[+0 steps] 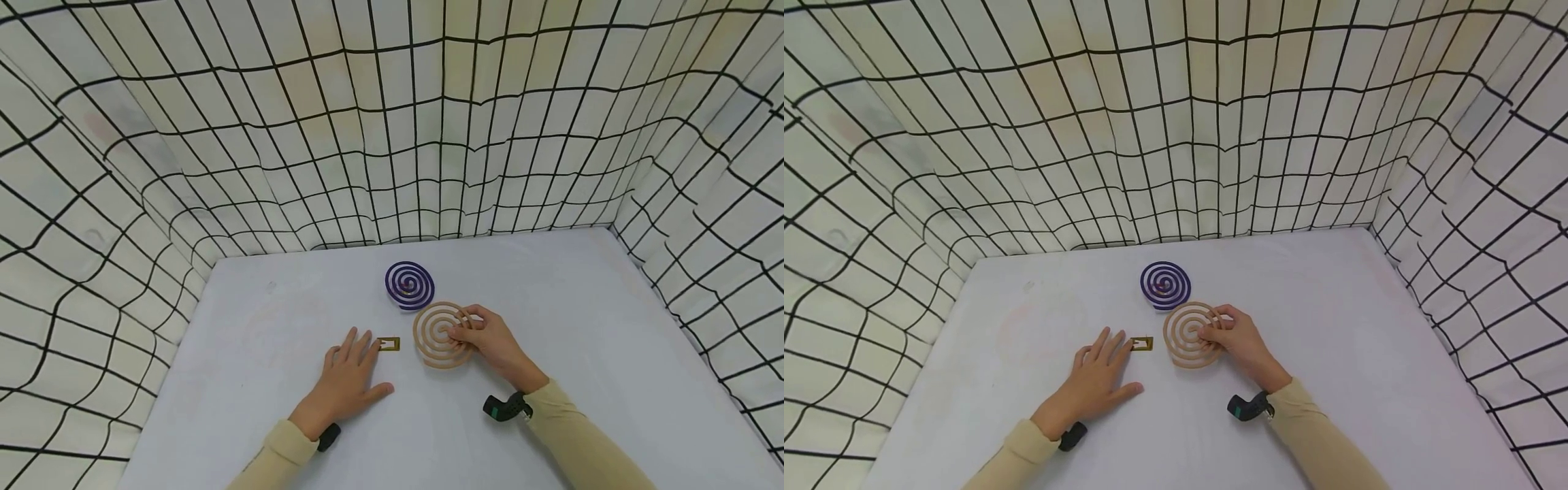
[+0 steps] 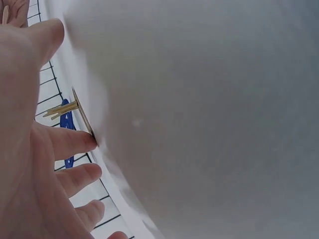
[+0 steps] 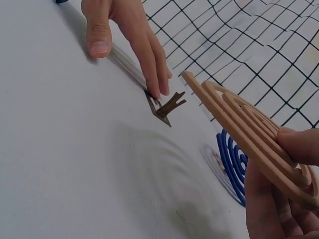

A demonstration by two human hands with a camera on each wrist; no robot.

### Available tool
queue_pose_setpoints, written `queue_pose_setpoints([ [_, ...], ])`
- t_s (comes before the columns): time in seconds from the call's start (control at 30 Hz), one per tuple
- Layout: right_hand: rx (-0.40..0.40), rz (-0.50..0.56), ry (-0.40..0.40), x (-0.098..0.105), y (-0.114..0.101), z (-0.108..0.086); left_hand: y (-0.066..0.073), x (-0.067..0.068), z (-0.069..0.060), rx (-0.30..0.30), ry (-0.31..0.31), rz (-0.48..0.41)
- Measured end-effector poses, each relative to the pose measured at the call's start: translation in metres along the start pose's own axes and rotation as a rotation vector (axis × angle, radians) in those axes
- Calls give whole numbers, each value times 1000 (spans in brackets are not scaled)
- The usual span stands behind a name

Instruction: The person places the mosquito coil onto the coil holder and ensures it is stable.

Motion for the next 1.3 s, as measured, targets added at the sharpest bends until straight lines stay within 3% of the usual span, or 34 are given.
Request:
queue_pose_setpoints([
  [0.5, -2, -9, -17, -11, 3, 9, 7, -4, 6, -24, -1, 21],
  [1.3, -45, -25, 43, -13, 11, 19, 16, -5, 9, -39, -5, 25],
])
Point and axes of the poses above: each hand's wrist, its own z-axis towards the middle knuckle, its own x-axis out of the back of the hand, y = z × x, the point moved 9 cm from there along z, towards the middle knuckle, and after that the axes turned 15 degrees about -y, right-handed, at the moved point
